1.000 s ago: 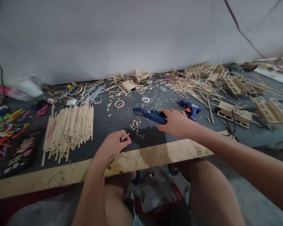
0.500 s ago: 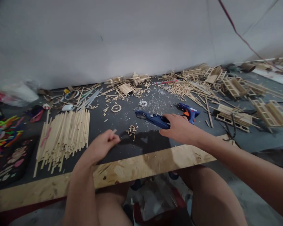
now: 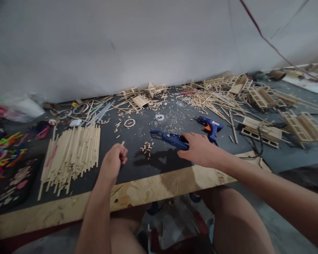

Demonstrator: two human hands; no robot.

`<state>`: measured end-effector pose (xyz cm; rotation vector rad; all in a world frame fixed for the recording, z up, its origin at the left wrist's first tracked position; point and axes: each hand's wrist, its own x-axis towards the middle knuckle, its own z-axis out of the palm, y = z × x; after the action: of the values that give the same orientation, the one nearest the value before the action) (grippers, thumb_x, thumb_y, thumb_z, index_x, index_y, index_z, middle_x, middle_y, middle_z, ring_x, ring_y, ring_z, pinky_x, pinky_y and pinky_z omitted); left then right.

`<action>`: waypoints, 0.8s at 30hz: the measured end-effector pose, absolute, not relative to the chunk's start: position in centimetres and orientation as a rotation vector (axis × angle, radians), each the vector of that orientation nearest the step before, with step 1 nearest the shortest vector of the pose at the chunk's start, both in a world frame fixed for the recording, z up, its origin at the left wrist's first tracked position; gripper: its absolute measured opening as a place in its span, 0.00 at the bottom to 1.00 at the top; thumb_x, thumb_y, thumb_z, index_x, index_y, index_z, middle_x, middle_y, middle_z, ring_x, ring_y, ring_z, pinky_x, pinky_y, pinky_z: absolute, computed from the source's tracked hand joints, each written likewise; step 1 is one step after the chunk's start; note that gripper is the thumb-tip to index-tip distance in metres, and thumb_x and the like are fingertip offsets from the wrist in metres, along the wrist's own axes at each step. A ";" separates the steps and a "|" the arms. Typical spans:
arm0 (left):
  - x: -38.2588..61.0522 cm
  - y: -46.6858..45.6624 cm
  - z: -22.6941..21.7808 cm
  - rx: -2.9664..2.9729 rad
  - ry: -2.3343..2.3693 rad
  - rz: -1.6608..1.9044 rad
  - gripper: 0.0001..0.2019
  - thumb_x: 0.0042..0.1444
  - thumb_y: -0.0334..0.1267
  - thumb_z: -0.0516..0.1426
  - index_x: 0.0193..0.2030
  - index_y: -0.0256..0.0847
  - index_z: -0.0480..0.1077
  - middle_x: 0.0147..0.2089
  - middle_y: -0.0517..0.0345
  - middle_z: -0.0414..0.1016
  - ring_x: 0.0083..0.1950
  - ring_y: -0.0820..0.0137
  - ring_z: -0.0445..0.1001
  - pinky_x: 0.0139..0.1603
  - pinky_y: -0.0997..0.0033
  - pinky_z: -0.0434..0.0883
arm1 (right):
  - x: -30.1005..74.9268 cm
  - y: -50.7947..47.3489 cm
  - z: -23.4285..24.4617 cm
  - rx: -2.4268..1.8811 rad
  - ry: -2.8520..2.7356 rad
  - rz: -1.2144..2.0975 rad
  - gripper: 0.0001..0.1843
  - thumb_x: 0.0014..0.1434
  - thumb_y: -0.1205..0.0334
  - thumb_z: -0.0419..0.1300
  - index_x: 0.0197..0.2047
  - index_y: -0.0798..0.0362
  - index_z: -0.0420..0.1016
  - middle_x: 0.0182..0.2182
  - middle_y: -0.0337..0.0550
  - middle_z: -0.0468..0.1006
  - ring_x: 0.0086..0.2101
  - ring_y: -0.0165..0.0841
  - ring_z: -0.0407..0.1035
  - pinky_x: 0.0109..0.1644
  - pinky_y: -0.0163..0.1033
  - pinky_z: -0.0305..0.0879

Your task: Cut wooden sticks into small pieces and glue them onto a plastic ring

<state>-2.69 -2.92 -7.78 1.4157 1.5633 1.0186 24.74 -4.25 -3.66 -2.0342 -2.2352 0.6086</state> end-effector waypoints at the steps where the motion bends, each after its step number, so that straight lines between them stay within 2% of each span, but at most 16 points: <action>1: -2.0 -3.4 -7.5 1.414 1.444 1.019 0.11 0.56 0.37 0.44 0.23 0.42 0.55 0.24 0.63 0.58 0.24 0.74 0.58 0.25 0.74 0.57 | 24.5 -4.5 -3.7 -2.029 -2.240 0.626 0.30 0.51 0.50 0.54 0.55 0.55 0.64 0.47 0.53 0.71 0.48 0.48 0.64 0.52 0.46 0.57; 5: -0.2 -5.1 -6.1 1.414 1.189 0.924 0.12 0.59 0.45 0.46 0.33 0.41 0.64 0.25 0.63 0.60 0.26 0.74 0.61 0.30 0.74 0.61 | 23.5 -5.7 -3.8 -1.979 -2.247 0.688 0.31 0.51 0.49 0.54 0.57 0.53 0.62 0.49 0.52 0.71 0.48 0.48 0.64 0.50 0.46 0.58; 8: 0.3 -5.6 -5.7 1.424 1.115 0.915 0.13 0.59 0.45 0.47 0.40 0.41 0.67 0.26 0.62 0.62 0.28 0.73 0.63 0.32 0.74 0.63 | 22.7 -6.3 -3.7 -1.937 -2.250 0.706 0.30 0.51 0.49 0.55 0.56 0.52 0.63 0.49 0.51 0.70 0.48 0.48 0.64 0.49 0.46 0.58; 14: 0.4 -6.0 -5.7 1.460 1.066 0.894 0.14 0.60 0.44 0.47 0.29 0.40 0.64 0.26 0.60 0.67 0.29 0.73 0.66 0.33 0.74 0.63 | 21.1 -7.1 -2.8 -1.838 -2.248 0.699 0.22 0.51 0.53 0.55 0.49 0.50 0.68 0.42 0.47 0.74 0.41 0.42 0.67 0.44 0.41 0.59; 19: 0.2 -6.0 -5.8 1.484 1.098 0.900 0.14 0.60 0.44 0.46 0.29 0.40 0.64 0.26 0.61 0.66 0.29 0.73 0.66 0.33 0.75 0.63 | 20.3 -7.3 -2.4 -1.883 -2.196 0.722 0.18 0.50 0.55 0.56 0.45 0.50 0.68 0.36 0.44 0.75 0.35 0.37 0.68 0.35 0.36 0.58; 24: 0.1 -6.0 -6.0 1.424 1.149 0.922 0.14 0.60 0.45 0.47 0.31 0.39 0.65 0.27 0.62 0.65 0.28 0.74 0.66 0.33 0.75 0.62 | 19.9 -7.3 -2.5 -1.922 -2.188 0.693 0.16 0.50 0.55 0.55 0.42 0.49 0.68 0.33 0.42 0.74 0.31 0.36 0.67 0.32 0.36 0.55</action>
<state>0.09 -5.97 -6.03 1.4237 1.1494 0.9219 19.88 -7.26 -2.49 -1.9224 -2.1880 0.6927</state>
